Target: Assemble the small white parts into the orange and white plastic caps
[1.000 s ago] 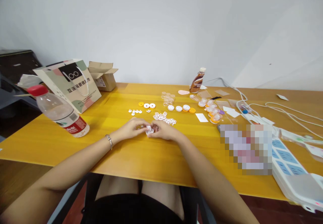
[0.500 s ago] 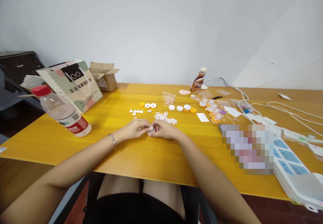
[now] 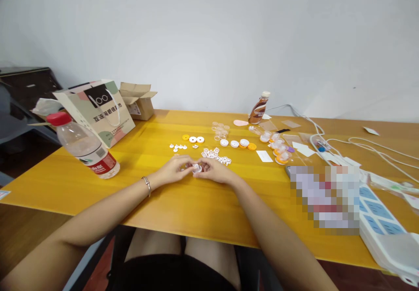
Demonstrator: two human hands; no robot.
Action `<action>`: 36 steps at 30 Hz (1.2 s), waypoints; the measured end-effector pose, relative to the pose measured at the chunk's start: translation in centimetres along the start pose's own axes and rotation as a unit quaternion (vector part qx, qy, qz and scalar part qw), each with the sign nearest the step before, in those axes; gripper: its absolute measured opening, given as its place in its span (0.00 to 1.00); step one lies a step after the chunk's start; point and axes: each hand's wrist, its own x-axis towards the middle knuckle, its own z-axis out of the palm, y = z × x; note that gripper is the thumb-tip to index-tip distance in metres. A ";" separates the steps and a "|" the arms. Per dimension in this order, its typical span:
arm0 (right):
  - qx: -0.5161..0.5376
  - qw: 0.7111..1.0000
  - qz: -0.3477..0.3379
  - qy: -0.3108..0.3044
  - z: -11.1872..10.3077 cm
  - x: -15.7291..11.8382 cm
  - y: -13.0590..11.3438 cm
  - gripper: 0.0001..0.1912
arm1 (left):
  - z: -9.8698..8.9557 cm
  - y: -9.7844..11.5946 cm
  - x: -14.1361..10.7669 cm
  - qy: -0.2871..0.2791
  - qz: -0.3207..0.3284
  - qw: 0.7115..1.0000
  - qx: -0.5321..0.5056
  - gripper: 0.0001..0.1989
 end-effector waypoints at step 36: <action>0.314 0.947 0.055 -0.035 -0.3 0.4 1.8 0.21 | 4.0 -5.4 14.1 0.076 -0.042 0.995 0.050 0.14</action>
